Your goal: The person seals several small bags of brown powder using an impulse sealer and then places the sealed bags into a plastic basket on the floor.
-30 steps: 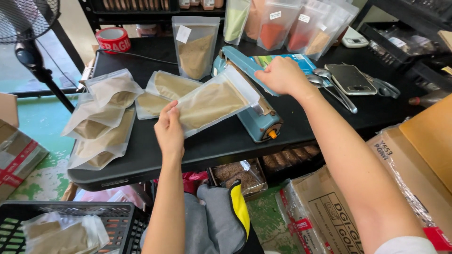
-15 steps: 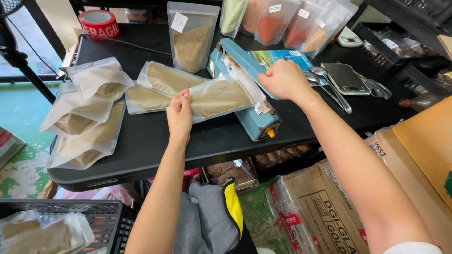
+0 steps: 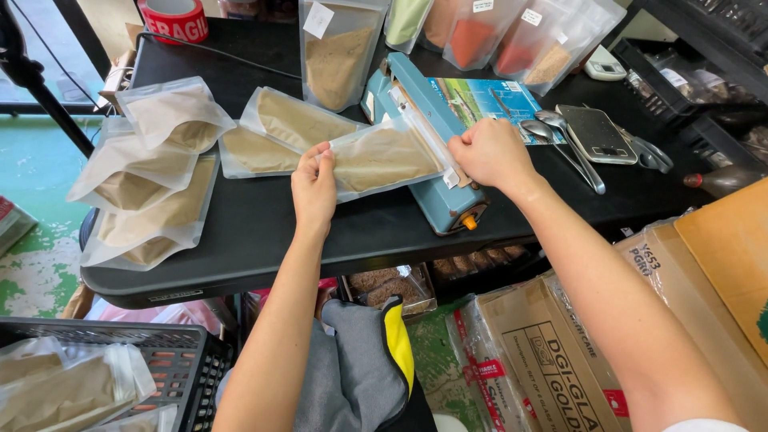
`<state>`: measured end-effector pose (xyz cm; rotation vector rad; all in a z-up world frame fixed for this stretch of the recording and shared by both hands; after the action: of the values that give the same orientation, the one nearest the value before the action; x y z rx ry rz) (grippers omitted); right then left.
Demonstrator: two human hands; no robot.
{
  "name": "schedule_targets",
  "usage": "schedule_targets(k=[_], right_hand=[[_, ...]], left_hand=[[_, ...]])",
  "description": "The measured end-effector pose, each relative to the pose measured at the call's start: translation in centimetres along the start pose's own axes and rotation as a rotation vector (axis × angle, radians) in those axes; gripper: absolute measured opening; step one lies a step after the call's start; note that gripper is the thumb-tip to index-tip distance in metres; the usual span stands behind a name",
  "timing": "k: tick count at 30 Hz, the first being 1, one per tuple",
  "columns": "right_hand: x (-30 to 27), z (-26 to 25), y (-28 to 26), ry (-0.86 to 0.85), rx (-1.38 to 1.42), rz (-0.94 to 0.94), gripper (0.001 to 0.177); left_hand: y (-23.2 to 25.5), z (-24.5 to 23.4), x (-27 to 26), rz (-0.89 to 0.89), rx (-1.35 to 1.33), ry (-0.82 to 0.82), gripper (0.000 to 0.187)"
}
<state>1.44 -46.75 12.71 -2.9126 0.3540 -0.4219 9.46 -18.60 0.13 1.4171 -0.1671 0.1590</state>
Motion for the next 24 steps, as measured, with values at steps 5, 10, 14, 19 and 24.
schedule_targets(k=[5,10,14,19,24], right_hand=[[-0.2,0.3,0.0,0.014,-0.001,-0.019,0.046],[-0.3,0.4,0.0,0.017,0.001,-0.019,0.046],[-0.1,0.5,0.2,0.037,-0.003,-0.034,0.046],[-0.4,0.4,0.1,0.055,-0.005,-0.053,0.045],[-0.8,0.9,0.3,0.113,-0.063,-0.090,0.048]], left_hand=[[0.1,0.0,0.1,0.002,0.016,0.004,0.033],[0.3,0.0,0.0,0.014,0.019,0.005,0.033],[0.2,0.1,0.1,0.008,0.018,-0.001,0.033],[0.2,0.0,0.1,0.000,0.014,-0.003,0.033],[0.0,0.0,0.3,0.009,0.018,0.003,0.034]])
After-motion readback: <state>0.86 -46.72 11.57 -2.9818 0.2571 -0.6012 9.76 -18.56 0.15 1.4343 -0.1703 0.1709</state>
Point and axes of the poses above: each hand's wrist, its own x-axis towards the middle knuckle, its own z-axis out of the palm, y = z × x, the point moved 9 cm from there along x, towards the middle knuckle, and after that the axes turned 1 degree about -z, right-handed, at the moved point
